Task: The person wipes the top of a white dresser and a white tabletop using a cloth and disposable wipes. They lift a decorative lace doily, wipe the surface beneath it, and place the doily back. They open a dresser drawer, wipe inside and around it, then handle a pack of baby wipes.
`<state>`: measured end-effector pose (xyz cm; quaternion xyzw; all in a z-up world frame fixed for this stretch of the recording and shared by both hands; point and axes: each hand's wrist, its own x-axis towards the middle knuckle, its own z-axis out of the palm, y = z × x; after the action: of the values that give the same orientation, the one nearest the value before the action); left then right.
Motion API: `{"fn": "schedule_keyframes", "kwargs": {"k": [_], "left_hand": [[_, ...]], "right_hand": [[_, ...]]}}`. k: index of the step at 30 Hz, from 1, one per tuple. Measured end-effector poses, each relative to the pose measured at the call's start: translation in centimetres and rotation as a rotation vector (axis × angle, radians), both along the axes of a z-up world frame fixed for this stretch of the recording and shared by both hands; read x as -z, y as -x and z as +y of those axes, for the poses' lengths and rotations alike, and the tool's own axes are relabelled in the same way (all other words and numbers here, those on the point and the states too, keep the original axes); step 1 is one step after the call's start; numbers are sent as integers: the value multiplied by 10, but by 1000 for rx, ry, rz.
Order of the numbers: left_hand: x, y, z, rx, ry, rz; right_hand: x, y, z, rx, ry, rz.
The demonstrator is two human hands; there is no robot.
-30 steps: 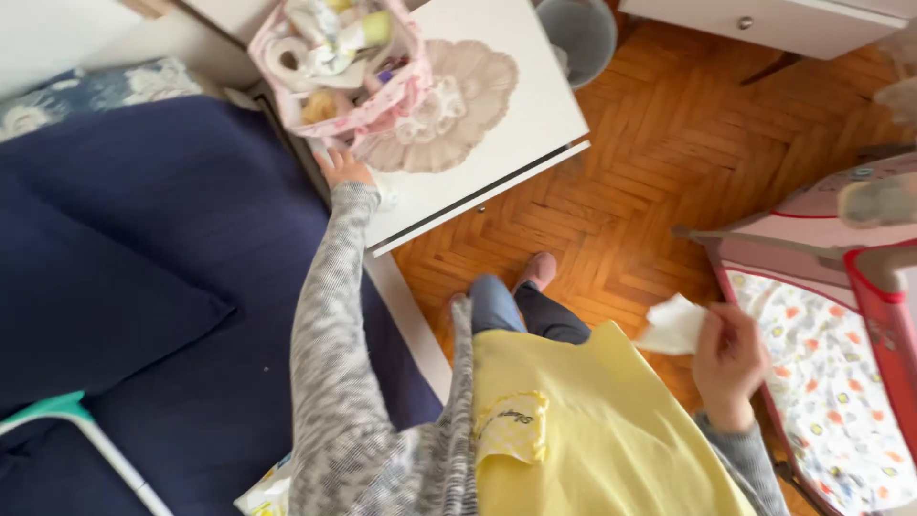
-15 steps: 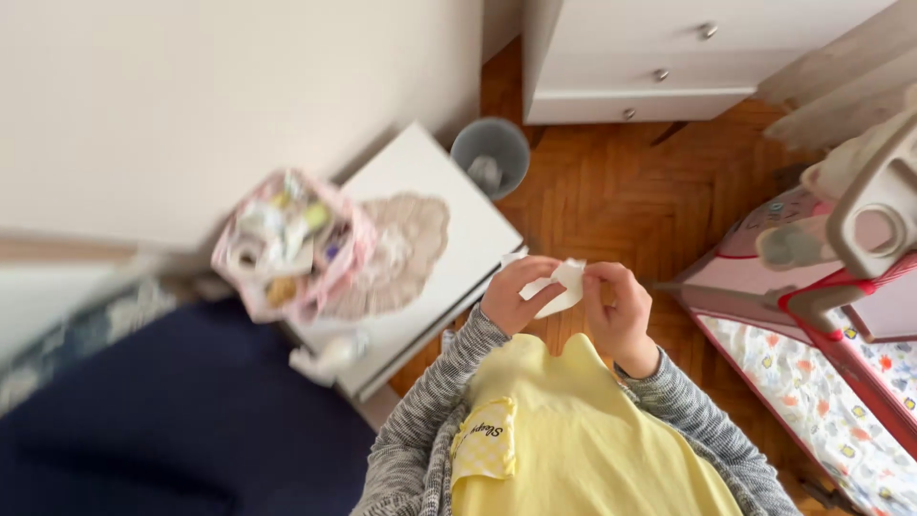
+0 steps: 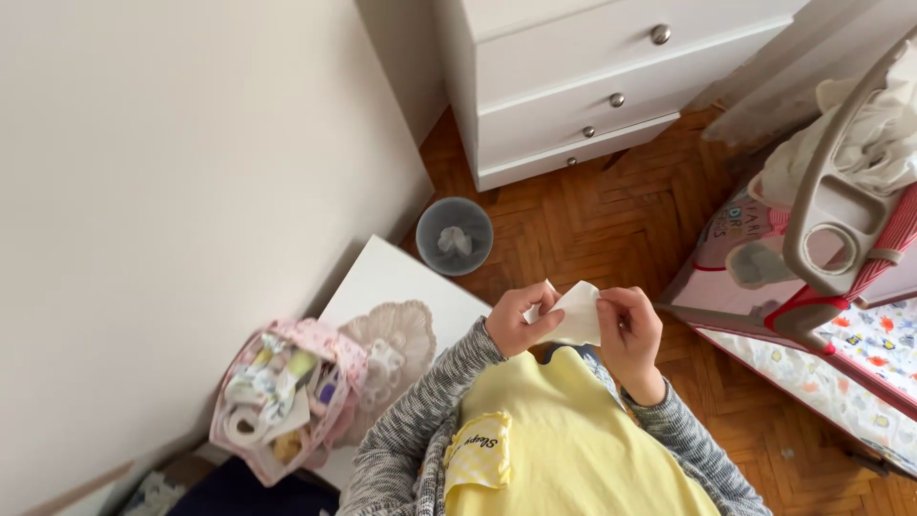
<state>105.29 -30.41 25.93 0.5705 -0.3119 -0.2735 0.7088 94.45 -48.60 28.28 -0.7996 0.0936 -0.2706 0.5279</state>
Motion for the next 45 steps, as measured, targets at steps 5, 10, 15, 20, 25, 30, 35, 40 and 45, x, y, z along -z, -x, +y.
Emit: {"fn": "schedule_keyframes", "kwargs": {"k": [5,10,15,20,25,30,35,40,45], "left_hand": [[1,-35,-39,16,-74,140],[0,-83,-76,-143,-101,-1],[15,-108,-130,-329,-106,60],[15,-109,-176,-514,-181,197],[6,-77,-172,-680,-235,286],[36,-44,-152,-862,-117,439],[38,7,-118,-1012,-34,491],[43,72,-71,-1135,-24,541],[44,139,-28,-1264,-11,651]], "right_hand": [[-18,-44,-52,-47,149,206],[-54,-155,-170,-108,402,145],[-34,-348,-401,-69,590,-20],[-3,-552,-561,112,777,283],[-5,-599,-509,18,829,596],[-8,-600,-413,-262,889,543],[-18,-551,-273,-762,650,335],[-31,-471,-136,-956,486,343],[51,-429,-35,-1012,317,346]]}}
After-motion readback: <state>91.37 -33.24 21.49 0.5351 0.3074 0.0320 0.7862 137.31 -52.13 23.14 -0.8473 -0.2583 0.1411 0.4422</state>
